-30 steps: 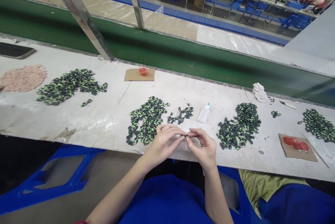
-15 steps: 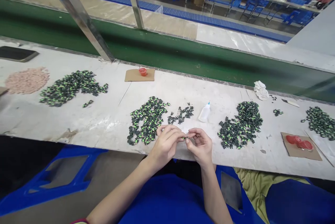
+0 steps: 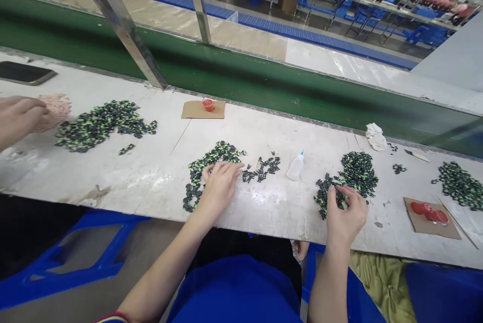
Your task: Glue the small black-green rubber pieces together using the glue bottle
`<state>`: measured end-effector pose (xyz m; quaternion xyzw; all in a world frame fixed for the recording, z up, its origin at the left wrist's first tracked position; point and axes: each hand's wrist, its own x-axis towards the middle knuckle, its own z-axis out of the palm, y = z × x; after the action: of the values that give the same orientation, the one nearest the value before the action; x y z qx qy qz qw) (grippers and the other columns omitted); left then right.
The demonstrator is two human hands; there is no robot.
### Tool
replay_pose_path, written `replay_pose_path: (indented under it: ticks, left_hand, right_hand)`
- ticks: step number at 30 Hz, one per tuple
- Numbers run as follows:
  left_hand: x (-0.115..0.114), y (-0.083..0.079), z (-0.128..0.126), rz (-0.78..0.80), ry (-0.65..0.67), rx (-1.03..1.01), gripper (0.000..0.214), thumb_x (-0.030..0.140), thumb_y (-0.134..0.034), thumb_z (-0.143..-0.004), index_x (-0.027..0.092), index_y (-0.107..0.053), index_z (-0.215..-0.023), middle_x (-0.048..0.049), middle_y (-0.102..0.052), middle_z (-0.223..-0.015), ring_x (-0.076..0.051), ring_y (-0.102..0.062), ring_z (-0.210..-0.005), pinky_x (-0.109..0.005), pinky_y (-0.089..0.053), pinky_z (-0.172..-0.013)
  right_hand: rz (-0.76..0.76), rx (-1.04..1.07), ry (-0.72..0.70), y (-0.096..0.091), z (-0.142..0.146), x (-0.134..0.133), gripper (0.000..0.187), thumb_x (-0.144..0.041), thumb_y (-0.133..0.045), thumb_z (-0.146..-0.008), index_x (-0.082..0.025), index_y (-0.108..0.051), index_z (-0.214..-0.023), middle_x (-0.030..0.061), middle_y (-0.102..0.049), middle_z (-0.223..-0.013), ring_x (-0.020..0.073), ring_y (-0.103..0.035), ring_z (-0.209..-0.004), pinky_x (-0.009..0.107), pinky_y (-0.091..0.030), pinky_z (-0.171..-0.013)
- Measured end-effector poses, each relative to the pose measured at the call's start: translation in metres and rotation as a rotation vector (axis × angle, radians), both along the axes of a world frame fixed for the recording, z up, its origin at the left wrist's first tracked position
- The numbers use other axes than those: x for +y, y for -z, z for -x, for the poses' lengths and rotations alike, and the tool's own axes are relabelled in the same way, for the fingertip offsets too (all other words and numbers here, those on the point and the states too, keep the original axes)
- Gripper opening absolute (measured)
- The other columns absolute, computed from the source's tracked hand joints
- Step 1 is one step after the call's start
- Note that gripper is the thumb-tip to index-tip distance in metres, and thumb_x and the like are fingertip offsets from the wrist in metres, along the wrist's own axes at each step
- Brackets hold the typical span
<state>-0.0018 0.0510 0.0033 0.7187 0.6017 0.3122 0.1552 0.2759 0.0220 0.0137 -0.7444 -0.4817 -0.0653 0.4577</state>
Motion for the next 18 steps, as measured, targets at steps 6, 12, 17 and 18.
replay_pose_path:
  ticks: [6,12,17,18]
  left_hand:
    - [0.041,0.008,0.004,-0.023,0.075,0.166,0.029,0.004,-0.045,-0.084,0.023,-0.067,-0.085,-0.0080,-0.071,-0.093,-0.029,-0.051,-0.099,-0.046,-0.030,-0.087]
    - [0.055,0.016,0.005,-0.025,0.095,0.232,0.023,0.009,-0.048,-0.084,0.023,-0.063,-0.074,-0.0089,-0.064,-0.082,-0.028,-0.047,-0.093,-0.045,-0.031,-0.083]
    - [0.038,0.009,0.000,-0.018,0.148,0.205,0.028,0.006,-0.040,-0.089,0.021,-0.061,-0.079,-0.0087,-0.063,-0.086,-0.026,-0.047,-0.091,-0.041,-0.030,-0.079]
    - [0.032,0.007,-0.004,-0.006,0.172,0.183,0.027,0.006,-0.039,-0.090,0.021,-0.060,-0.081,-0.0079,-0.063,-0.087,-0.025,-0.047,-0.092,-0.041,-0.030,-0.080]
  right_hand:
    - [0.242,-0.032,-0.082,0.011,0.040,0.033,0.057,-0.062,-0.059,-0.075,-0.009,-0.069,-0.094,0.0228,-0.065,-0.097,0.0376,-0.044,-0.106,0.054,-0.033,-0.093]
    - [0.344,-0.048,-0.087,0.021,0.063,0.055,0.050,-0.056,-0.059,-0.077,-0.010,-0.069,-0.094,0.0251,-0.061,-0.103,0.0415,-0.040,-0.107,0.058,-0.029,-0.090]
    - [0.212,0.185,-0.171,0.014,0.056,0.043,0.043,-0.049,-0.060,-0.077,-0.013,-0.063,-0.099,0.0186,-0.065,-0.099,0.0322,-0.053,-0.098,0.046,-0.042,-0.083]
    - [0.172,0.301,-0.212,0.013,0.054,0.038,0.044,-0.049,-0.063,-0.074,-0.014,-0.062,-0.101,0.0164,-0.066,-0.100,0.0290,-0.056,-0.092,0.042,-0.044,-0.079]
